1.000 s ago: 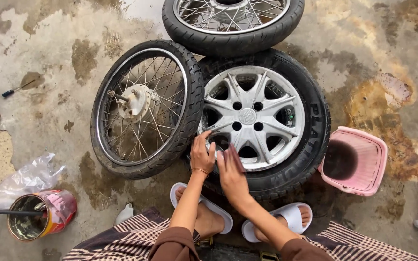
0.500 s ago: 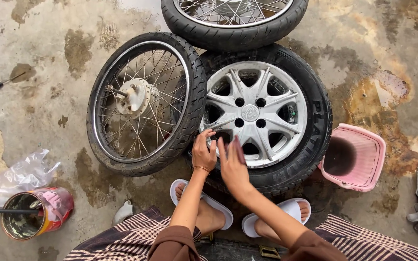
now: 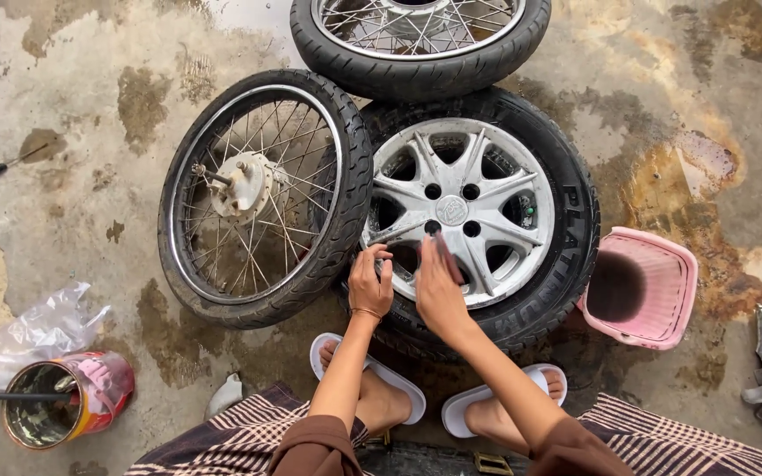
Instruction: Scrubbing and cleaning a car wheel rim using an abrasive pad while sitting on the ground.
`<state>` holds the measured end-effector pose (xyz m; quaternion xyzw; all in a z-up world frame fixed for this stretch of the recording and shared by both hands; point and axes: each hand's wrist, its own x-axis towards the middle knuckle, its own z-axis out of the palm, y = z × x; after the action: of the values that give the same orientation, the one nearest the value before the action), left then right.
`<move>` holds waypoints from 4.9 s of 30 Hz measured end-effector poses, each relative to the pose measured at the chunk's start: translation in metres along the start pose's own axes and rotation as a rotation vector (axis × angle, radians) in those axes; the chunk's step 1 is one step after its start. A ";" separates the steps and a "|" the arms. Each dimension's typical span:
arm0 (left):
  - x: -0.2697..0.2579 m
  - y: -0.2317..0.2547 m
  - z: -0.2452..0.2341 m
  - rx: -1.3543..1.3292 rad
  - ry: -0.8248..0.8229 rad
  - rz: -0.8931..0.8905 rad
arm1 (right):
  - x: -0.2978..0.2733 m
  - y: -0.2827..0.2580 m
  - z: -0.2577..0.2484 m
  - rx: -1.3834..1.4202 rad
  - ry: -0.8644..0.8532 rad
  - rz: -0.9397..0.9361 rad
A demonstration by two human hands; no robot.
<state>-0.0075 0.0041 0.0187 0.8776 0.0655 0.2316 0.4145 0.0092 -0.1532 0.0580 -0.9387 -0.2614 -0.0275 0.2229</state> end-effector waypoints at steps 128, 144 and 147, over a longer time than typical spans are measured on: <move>0.018 0.027 0.001 0.027 0.046 0.355 | 0.022 0.104 -0.148 -0.355 -0.153 -0.134; 0.172 0.208 -0.066 0.722 -0.682 1.457 | -0.073 0.263 -0.246 0.222 -0.296 0.915; 0.171 0.193 -0.057 0.657 -0.695 1.652 | -0.121 0.386 -0.114 0.249 -0.203 0.955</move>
<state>0.1030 -0.0284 0.2562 0.7390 -0.6399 0.1473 -0.1508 0.1066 -0.5557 -0.0159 -0.9178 0.1756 0.2005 0.2943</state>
